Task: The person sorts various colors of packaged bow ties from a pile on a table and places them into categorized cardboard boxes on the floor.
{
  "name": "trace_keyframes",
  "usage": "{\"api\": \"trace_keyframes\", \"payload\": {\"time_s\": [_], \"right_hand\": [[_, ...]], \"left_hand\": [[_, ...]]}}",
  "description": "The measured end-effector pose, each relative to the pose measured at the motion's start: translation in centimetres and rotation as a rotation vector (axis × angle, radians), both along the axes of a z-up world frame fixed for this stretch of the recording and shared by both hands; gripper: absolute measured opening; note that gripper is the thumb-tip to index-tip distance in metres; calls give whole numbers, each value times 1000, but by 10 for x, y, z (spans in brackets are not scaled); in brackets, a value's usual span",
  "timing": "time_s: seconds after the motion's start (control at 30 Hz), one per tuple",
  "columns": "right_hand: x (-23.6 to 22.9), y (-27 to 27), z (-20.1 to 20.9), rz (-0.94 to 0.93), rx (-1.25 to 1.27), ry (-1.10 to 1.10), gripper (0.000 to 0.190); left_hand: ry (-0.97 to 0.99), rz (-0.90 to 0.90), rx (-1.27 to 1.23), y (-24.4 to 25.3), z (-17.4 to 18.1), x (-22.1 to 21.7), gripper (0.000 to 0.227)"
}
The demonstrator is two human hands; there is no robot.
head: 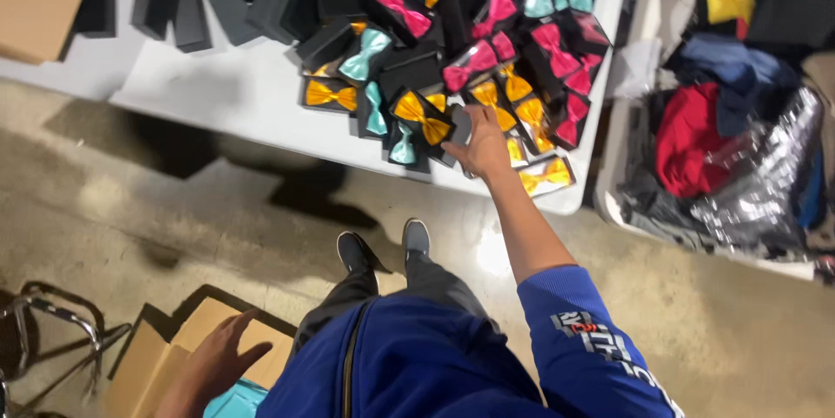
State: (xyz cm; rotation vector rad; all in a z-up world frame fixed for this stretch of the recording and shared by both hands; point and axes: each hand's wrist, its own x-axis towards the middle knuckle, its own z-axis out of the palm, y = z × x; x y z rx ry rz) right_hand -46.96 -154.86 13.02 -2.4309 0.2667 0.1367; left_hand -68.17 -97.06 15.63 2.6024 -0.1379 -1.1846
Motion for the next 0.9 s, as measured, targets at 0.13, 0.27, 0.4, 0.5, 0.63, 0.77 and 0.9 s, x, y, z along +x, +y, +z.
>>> {"api": "trace_keyframes", "payload": {"time_s": [0.13,0.27,0.4,0.5,0.63,0.77,0.9], "right_hand": [[16,18,-36,29,-99,70,90],[27,40,-29,2,-197,241,102],[33,51,-43,26,-206,249,103],[40,59,-42,8,-252,331,104],[39,56,-34,-30,-203,311,89],[39,48,35,-92,-156,253,83],[35,13,39,-46,-235,-76,85]], "left_hand": [[41,172,57,13,6,-46,82],[228,184,130,-7,51,-63,82],[201,184,158,6,37,-87,81],[245,244,201,-3,45,-89,83],[229,255,185,0,35,-99,81],[130,275,113,-4,30,-101,83],[133,298,98,-1,10,-97,83]]}}
